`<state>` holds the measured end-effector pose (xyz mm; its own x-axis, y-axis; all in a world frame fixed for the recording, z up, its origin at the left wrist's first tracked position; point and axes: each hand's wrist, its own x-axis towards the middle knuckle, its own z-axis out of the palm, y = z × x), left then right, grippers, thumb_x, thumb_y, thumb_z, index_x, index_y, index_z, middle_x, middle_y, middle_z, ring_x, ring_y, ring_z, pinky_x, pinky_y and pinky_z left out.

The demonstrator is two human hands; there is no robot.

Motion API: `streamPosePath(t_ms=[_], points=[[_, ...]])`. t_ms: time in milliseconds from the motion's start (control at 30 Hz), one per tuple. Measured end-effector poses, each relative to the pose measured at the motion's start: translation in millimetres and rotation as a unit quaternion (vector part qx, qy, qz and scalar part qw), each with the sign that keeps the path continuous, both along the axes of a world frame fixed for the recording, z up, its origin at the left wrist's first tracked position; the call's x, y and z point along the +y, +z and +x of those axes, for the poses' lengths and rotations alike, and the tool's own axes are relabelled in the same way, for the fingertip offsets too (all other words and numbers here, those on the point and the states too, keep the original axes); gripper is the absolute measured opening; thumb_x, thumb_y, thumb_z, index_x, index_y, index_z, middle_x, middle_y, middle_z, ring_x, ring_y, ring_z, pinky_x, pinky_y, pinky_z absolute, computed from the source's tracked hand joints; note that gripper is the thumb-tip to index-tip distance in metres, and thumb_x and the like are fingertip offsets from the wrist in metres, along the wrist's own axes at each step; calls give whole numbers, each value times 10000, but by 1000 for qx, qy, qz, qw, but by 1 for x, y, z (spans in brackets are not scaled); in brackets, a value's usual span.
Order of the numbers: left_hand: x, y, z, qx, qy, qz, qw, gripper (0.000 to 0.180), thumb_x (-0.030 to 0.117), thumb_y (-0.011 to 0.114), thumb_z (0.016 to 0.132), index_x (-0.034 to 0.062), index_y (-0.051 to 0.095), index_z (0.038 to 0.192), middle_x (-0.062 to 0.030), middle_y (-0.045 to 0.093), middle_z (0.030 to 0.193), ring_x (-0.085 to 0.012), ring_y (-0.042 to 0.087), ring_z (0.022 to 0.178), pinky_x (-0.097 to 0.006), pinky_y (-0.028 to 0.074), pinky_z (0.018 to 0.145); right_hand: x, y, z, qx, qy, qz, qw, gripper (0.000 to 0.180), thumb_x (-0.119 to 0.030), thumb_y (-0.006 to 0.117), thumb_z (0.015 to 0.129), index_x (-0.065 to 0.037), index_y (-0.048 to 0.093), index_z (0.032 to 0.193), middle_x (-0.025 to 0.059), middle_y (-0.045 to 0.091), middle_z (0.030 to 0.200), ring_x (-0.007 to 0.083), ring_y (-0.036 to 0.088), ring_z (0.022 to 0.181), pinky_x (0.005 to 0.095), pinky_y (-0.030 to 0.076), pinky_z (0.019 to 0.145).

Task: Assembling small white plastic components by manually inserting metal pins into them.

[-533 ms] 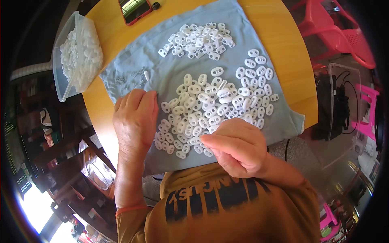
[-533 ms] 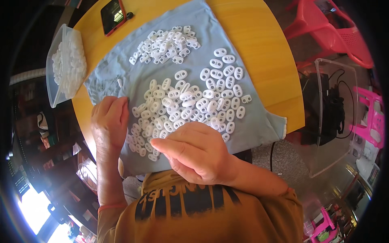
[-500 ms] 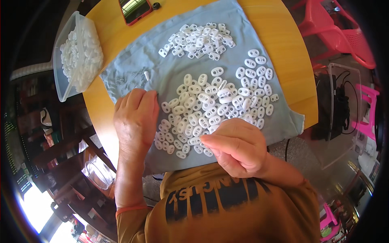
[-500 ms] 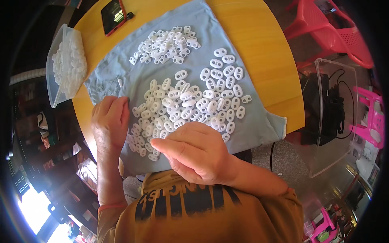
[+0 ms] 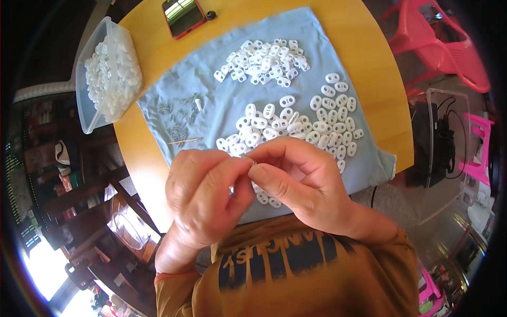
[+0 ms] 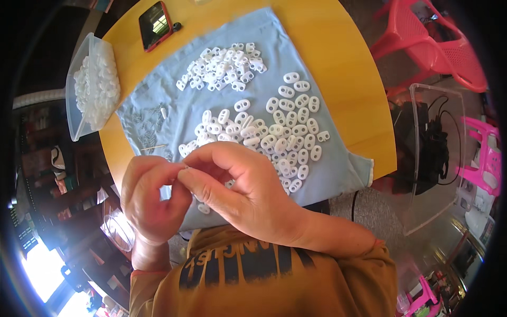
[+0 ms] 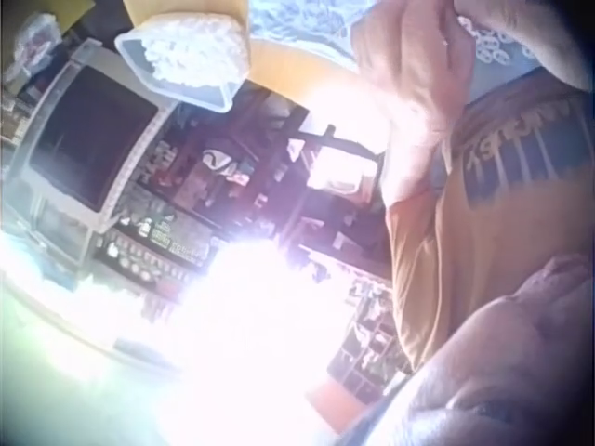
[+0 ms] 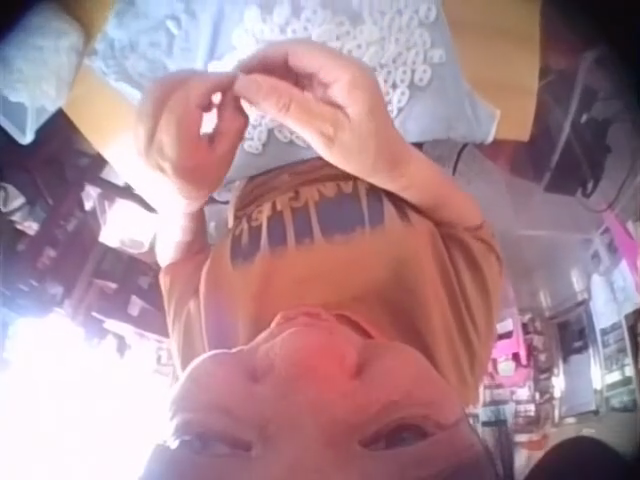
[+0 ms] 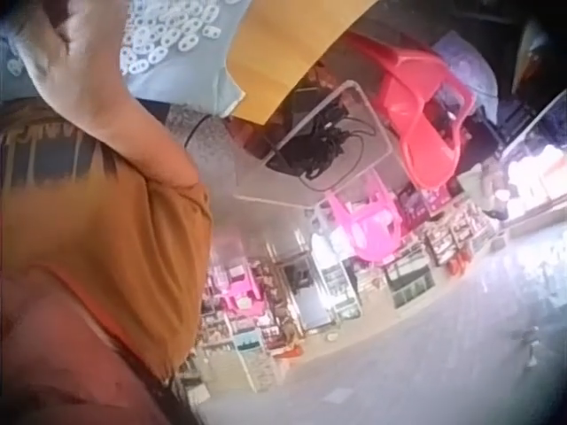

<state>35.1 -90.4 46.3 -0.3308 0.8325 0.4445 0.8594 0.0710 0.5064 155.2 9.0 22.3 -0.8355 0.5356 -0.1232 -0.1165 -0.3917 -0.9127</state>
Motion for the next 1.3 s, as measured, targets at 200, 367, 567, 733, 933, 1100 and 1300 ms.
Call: streamPosePath(t_ms=[200,367,567,733,933,1100,1300], points=[[0,-6,-3,55,-47,17,997,283,-29,705,558,33,617,820,-49,547,722,-203,529,581,-306,400,496,18,8,5,-75,101,-203,971,148,-125,618,860,8,630,924,-4,576,712,17,463,587,171,343,494],[4,1,-8,-138,-64,-9,988,232,-62,700,608,24,618,808,-72,566,721,-189,534,594,-303,411,500,25,8,11,-70,105,-253,959,138,-126,619,858,2,628,910,3,575,723,39,478,613,185,382,528],[37,-28,-72,-78,80,-89,990,125,47,608,787,7,619,904,-104,570,783,-199,545,635,-292,441,589,27,12,14,-81,85,-219,969,122,-103,618,839,4,626,898,29,587,740,68,505,638,207,423,572],[53,-50,-84,-22,78,-188,979,192,166,618,800,61,615,961,-101,571,896,-281,577,752,-357,463,672,24,8,23,-72,57,-215,972,117,-91,635,812,-2,627,886,46,596,737,90,520,633,228,432,578],[56,-45,-77,-75,101,-185,975,133,138,602,807,51,579,905,-111,565,866,-288,572,757,-364,459,674,26,3,27,-67,11,-200,978,114,-93,643,809,-8,622,883,45,602,750,93,527,632,226,430,580],[50,-47,-75,-14,86,-159,983,124,112,609,804,41,540,879,-103,578,804,-263,574,707,-351,453,624,25,3,27,-35,4,-194,980,135,-102,636,842,-14,626,944,21,617,803,51,515,690,195,427,601],[21,-14,-22,-306,86,-60,946,115,20,655,796,20,548,838,-32,573,731,-60,524,592,-214,433,536,22,3,23,-1,-34,-197,980,124,-107,613,842,-10,614,919,48,606,777,99,536,683,238,431,638]])
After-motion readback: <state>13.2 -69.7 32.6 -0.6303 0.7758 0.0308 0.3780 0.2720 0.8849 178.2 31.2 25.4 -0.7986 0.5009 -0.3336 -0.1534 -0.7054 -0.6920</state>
